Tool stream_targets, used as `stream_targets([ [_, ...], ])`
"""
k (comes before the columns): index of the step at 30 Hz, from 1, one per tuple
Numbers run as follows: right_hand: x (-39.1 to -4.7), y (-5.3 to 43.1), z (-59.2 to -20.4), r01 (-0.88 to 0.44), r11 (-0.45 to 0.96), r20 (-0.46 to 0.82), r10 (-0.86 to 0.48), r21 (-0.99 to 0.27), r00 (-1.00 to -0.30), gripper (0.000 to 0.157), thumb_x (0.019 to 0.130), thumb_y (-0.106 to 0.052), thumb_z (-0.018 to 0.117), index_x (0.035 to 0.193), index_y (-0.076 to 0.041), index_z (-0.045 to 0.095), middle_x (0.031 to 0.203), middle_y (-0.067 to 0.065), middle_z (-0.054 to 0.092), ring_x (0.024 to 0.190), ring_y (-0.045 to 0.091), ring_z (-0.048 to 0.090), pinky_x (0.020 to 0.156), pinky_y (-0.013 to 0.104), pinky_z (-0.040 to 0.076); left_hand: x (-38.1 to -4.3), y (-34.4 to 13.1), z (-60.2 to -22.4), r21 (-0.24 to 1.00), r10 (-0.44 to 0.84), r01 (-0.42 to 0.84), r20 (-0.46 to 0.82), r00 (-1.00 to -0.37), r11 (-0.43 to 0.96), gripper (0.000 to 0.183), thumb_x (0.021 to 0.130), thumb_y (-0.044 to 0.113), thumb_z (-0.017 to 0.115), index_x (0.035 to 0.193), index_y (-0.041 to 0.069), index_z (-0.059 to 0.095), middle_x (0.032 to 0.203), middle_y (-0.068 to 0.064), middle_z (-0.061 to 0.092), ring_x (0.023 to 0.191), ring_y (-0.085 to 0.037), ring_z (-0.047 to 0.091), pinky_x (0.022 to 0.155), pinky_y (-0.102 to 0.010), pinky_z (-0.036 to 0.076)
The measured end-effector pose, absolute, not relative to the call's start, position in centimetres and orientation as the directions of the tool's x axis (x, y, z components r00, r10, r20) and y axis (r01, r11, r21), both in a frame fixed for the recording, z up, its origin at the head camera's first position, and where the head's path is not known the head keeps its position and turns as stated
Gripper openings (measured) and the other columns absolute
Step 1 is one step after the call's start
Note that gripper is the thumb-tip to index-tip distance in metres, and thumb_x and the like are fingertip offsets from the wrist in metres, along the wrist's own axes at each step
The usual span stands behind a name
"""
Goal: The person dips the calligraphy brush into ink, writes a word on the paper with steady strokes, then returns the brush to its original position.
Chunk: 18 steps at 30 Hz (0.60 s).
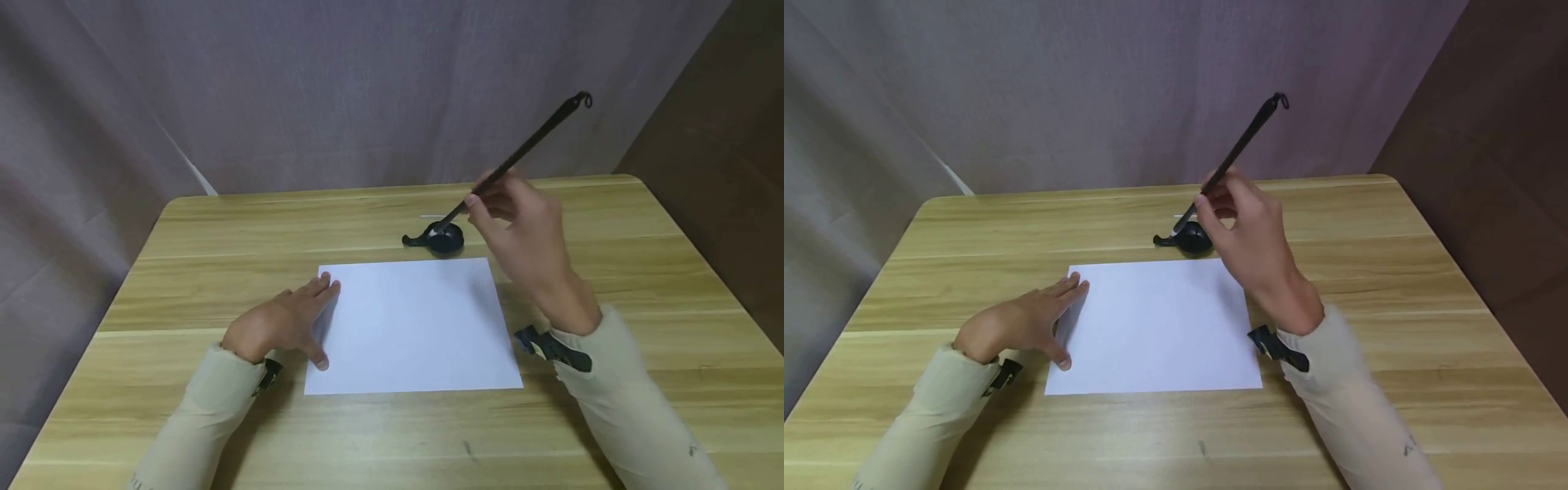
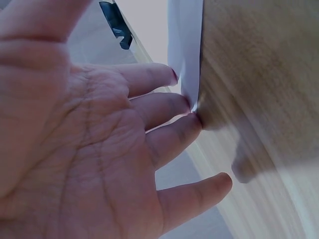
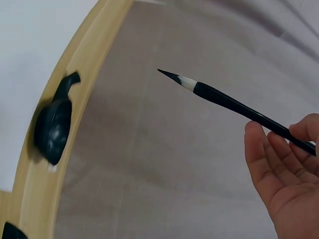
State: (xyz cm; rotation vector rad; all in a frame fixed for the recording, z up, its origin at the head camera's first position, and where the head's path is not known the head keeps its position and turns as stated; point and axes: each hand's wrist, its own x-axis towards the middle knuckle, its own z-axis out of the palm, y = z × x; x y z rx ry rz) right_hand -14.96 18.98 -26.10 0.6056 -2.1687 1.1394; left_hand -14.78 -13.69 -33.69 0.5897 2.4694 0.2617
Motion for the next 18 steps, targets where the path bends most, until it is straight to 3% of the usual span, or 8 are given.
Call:
stream_targets([
  [4, -14.1, 17.9, -25.9, -0.683, 0.499, 0.719, -0.158, -0.533, -0.677, 0.018, 0.094, 0.010, 0.072, 0.110, 0.015, 0.066, 0.101, 0.021, 0.074, 0.091, 0.031, 0.077, 0.088, 0.014, 0.058, -14.9, -13.6, -33.7, 0.302, 0.465, 0.357, -0.495, -0.734, 0.884, 0.136, 0.070, 0.037, 0.099, 0.169, 0.004, 0.012, 0.177, -0.019, 0.001, 0.163, -0.038, 0.005, 0.127, -0.067, 0.014],
  [18, -13.1, 13.9, -28.5, -0.733, 0.405, 0.688, -0.283, -0.546, -0.668, 0.014, 0.094, 0.006, 0.073, 0.107, 0.005, 0.069, 0.099, 0.012, 0.076, 0.089, 0.020, 0.078, 0.079, 0.022, 0.062, -14.4, -14.5, -33.7, 0.362, 0.479, 0.336, -0.456, -0.750, 0.870, 0.128, 0.072, 0.030, 0.098, 0.168, 0.003, 0.018, 0.176, -0.020, 0.007, 0.162, -0.039, 0.009, 0.127, -0.065, 0.018],
])
